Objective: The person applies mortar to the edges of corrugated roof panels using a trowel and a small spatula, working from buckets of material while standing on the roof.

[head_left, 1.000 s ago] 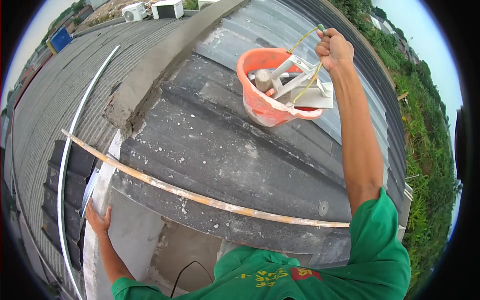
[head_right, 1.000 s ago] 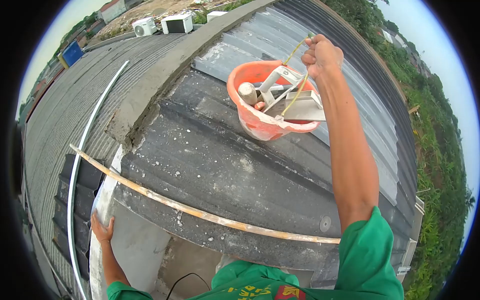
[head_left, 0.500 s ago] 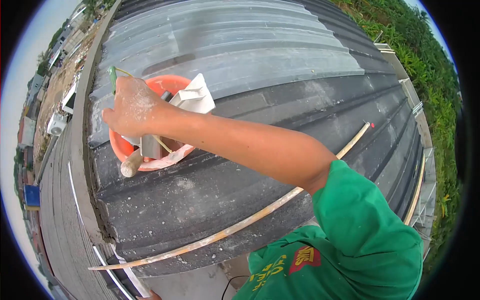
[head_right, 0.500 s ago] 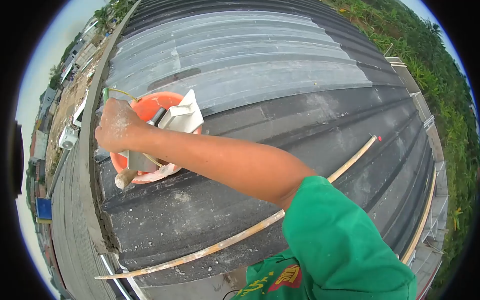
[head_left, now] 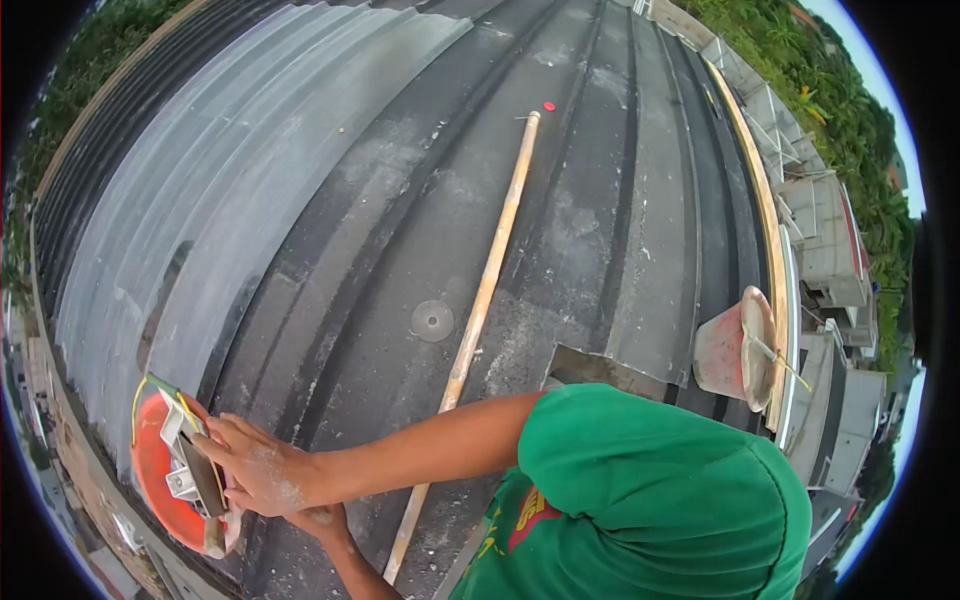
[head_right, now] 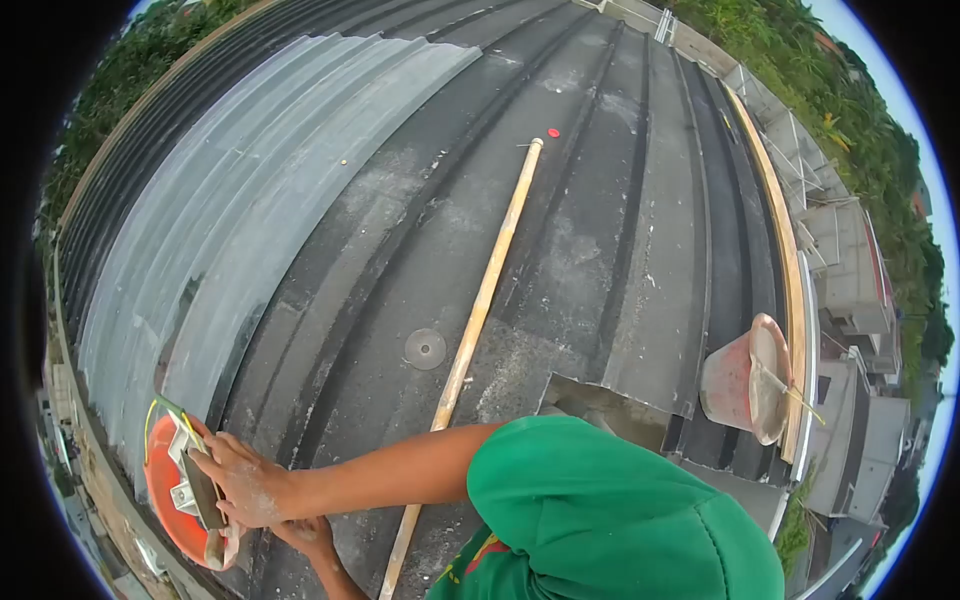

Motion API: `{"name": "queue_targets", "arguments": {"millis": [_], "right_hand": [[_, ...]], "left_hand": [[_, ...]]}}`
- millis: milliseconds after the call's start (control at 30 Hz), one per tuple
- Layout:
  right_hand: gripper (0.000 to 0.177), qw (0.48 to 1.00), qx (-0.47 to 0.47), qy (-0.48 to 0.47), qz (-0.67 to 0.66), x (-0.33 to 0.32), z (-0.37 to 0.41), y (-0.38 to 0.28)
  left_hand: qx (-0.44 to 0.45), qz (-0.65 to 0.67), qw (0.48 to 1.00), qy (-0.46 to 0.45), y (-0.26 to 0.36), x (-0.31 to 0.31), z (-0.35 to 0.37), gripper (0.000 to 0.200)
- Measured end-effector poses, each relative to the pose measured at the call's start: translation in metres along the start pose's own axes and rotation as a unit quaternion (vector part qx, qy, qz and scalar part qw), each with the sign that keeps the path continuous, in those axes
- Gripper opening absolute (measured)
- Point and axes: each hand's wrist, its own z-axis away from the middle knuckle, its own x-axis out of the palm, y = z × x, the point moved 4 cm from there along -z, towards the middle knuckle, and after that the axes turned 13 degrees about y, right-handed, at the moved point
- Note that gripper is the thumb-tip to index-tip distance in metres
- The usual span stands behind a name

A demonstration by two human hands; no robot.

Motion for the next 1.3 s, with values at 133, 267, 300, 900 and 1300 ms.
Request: {"name": "queue_targets", "arguments": {"millis": [133,267,300,900,1300], "right_hand": [[0.073,0.989,0.056,0.135,0.012,-0.077,0.013,0.036],[0.066,0.982,0.059,0.18,0.015,-0.131,0.029,0.052],[0.064,0.981,0.07,0.176,0.042,-0.149,0.043,0.062],[0.07,0.679,0.578,-0.117,0.438,-0.312,0.358,0.169],[0.043,0.797,0.467,-0.189,0.334,-0.269,0.409,0.15]], "left_hand": [[0.223,-0.151,0.956,0.117,0.043,0.019,-0.094,0.041],[0.167,-0.342,0.924,-0.03,0.027,0.036,-0.127,0.039],[0.18,-0.336,0.924,-0.041,0.031,0.044,-0.125,0.039],[0.036,-0.144,0.909,-0.39,-0.031,0.145,-0.044,0.06],[0.022,-0.043,0.979,-0.197,-0.099,0.141,-0.034,0.04]]}}
